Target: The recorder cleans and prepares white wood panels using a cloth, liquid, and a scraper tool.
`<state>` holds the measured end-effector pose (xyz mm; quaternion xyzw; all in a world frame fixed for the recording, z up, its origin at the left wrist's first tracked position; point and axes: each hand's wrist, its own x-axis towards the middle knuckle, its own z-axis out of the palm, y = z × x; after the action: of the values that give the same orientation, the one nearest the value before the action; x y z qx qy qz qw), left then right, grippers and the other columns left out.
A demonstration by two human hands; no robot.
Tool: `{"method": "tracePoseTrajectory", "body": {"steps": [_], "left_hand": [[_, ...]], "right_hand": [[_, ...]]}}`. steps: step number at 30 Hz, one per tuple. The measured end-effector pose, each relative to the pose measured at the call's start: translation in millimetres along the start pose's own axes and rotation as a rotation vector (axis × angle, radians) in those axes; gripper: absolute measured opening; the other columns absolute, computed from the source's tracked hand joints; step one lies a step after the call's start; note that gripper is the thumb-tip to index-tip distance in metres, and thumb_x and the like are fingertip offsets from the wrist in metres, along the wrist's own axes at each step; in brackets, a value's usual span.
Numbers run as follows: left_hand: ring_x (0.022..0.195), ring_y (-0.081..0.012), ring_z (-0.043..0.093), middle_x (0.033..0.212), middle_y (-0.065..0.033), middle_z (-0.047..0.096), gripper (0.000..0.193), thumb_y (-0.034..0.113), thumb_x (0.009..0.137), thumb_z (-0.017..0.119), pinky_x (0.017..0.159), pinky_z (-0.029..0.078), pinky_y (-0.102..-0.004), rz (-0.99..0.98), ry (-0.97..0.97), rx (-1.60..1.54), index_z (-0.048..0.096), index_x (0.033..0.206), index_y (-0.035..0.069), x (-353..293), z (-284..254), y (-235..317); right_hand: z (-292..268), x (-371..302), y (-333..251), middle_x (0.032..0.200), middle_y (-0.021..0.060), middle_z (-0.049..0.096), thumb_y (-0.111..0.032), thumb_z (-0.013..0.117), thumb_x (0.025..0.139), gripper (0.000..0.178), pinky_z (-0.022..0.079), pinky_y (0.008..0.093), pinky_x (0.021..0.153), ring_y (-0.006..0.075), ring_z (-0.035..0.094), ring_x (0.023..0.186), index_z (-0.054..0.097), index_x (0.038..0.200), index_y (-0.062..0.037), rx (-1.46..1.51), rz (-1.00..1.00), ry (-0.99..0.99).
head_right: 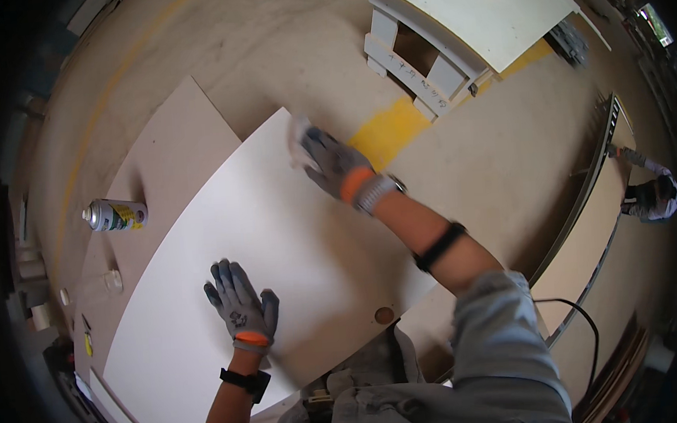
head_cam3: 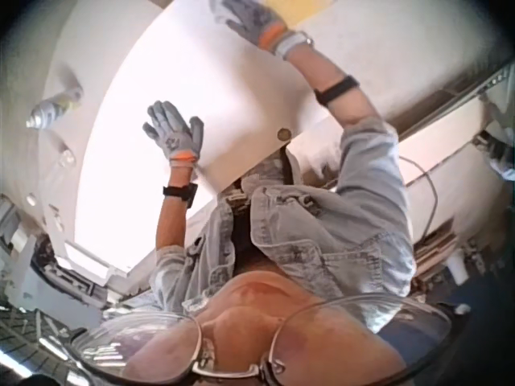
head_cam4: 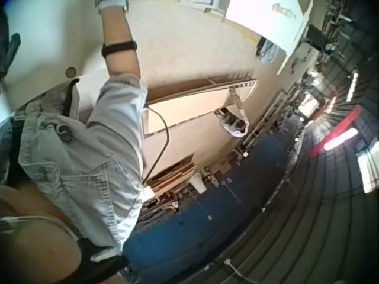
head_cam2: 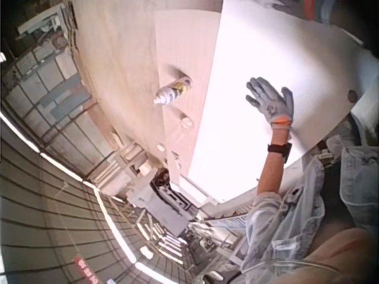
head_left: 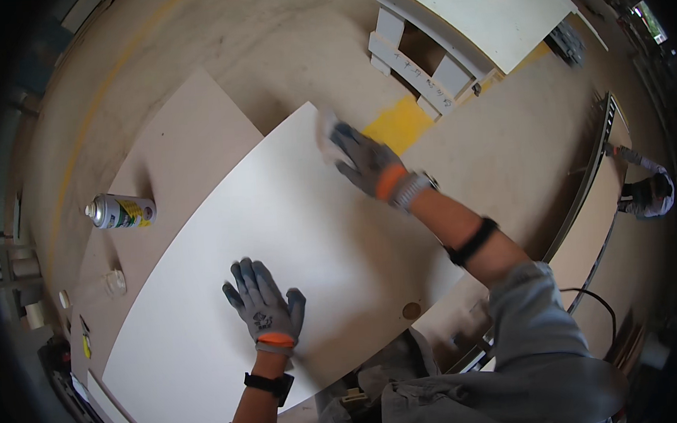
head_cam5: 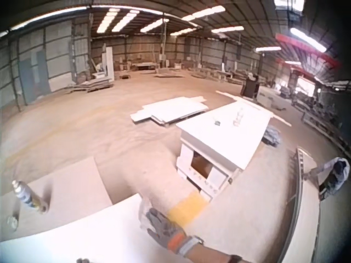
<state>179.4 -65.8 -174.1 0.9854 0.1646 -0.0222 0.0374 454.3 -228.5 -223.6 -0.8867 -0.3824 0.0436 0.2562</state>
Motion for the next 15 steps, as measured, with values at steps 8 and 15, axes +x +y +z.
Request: {"method": "tracePoseTrajectory", "body": {"steps": [8,15], "left_hand": [[0.139,-0.0434,0.011,0.147,-0.0256,0.02,0.078,0.024,0.078,0.051,0.11,0.005,-0.0596,0.034,0.016,0.01,0.017,0.141,-0.007,-0.1,0.9,-3.3],[0.139,-0.0427,0.013,0.146,-0.0271,0.022,0.077,0.026,0.079,0.05,0.11,0.006,-0.0587,0.026,-0.024,-0.005,0.02,0.14,-0.008,2.2,-6.0,-5.7]], "right_hand": [[-0.1,43.1,-17.2,0.137,0.016,0.042,-0.034,0.05,0.088,0.05,0.036,0.0401,0.103,0.0327,0.041,0.125,0.045,0.127,-0.0034,-0.084,-0.017,0.005],[0.2,103.8,-13.6,0.137,0.0154,0.042,-0.032,0.051,0.087,0.052,0.037,0.0378,0.103,0.0304,0.04,0.127,0.044,0.129,-0.0026,0.107,0.061,-0.097]]}}
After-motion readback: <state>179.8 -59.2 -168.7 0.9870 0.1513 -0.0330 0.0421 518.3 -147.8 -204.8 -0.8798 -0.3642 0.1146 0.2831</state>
